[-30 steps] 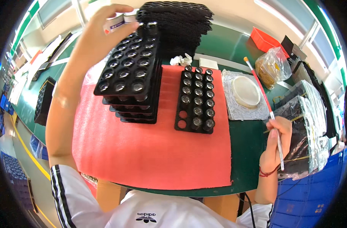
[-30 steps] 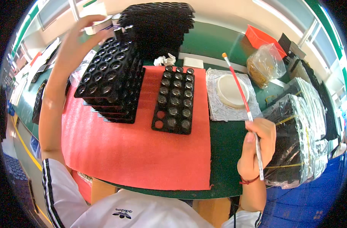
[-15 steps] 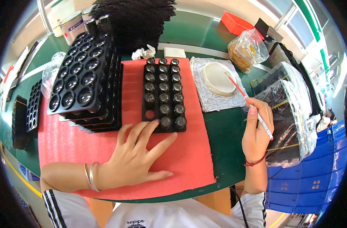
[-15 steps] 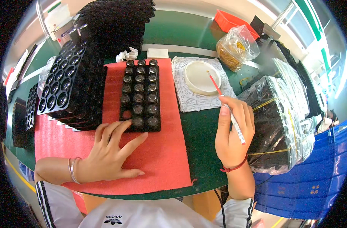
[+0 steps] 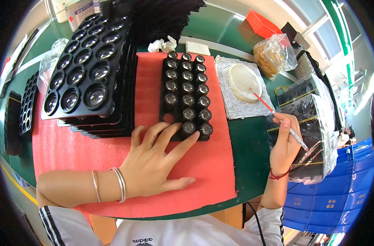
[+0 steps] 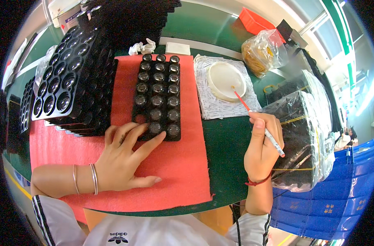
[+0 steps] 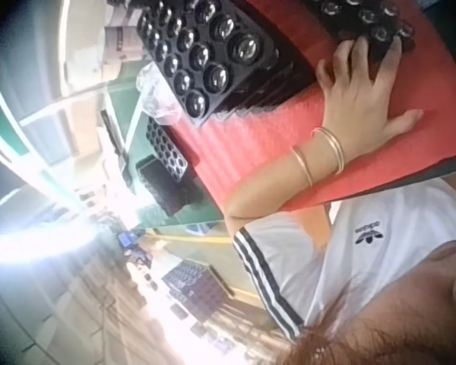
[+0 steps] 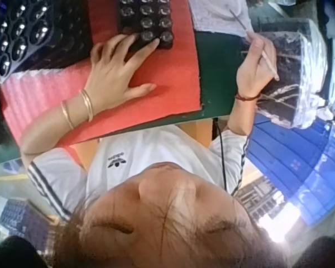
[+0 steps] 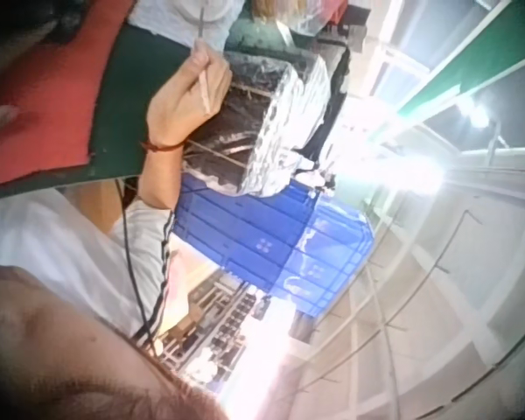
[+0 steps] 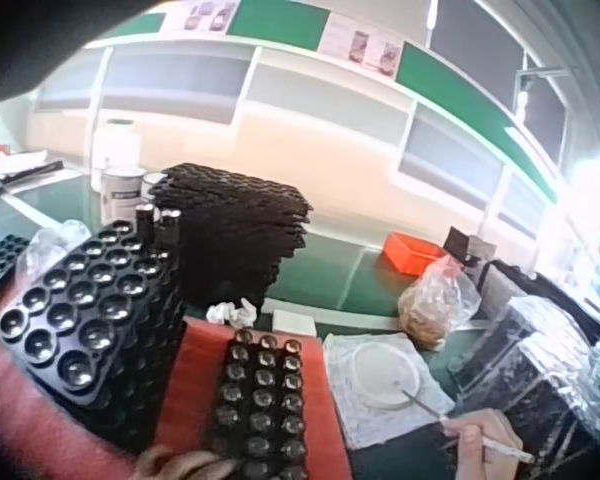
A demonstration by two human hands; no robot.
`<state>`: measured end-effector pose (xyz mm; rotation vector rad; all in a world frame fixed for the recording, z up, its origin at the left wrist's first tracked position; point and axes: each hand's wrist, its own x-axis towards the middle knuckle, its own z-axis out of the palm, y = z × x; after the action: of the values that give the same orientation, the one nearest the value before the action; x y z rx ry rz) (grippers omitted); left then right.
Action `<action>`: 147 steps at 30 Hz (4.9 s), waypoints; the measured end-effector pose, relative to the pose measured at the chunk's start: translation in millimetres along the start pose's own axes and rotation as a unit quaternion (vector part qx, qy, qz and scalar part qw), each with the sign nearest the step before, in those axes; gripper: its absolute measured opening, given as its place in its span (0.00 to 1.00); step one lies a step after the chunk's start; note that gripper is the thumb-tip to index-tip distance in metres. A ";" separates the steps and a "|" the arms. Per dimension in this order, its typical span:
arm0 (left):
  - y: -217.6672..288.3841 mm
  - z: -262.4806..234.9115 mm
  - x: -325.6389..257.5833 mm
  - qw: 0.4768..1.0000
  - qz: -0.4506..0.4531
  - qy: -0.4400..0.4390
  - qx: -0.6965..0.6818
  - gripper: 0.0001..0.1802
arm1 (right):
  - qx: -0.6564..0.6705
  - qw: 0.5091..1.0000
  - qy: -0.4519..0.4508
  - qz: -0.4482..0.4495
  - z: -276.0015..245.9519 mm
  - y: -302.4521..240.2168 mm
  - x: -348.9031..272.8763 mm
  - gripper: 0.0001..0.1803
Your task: Applying adhesive to lighting components using a brush and organizing them in trays on a factory assembly line.
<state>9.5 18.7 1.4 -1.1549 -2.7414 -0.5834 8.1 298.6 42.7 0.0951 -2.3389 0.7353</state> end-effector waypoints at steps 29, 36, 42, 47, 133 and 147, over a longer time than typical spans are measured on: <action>-16.0 -2.9 4.8 0.689 -0.173 0.036 -0.703 0.23 | 0.541 0.838 -0.030 -0.061 -6.6 -4.8 -7.3 0.09; -15.6 0.4 4.3 0.692 -0.179 0.047 -0.698 0.22 | 0.517 0.853 -0.044 -0.061 -4.5 -7.2 -7.6 0.08; -16.4 -2.2 5.0 0.698 -0.170 0.047 -0.694 0.21 | 0.490 0.867 -0.038 -0.080 -2.9 -4.9 -8.5 0.08; -18.7 -1.1 4.0 0.699 -0.153 0.026 -0.698 0.23 | 0.474 0.877 -0.029 -0.074 -3.7 -3.2 -8.3 0.09; -188.8 -143.2 39.8 0.922 -0.192 0.267 -0.206 0.21 | 0.275 0.949 0.103 -0.114 2.7 8.0 -9.6 0.11; -170.7 -148.8 28.7 0.922 -0.080 0.336 -0.177 0.19 | 0.276 0.950 0.103 -0.101 5.8 9.2 -7.3 0.11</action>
<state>-138.5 -128.8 93.2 -0.6010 -2.1812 -1.2631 8.0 302.3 30.1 0.4714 -1.8361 1.2110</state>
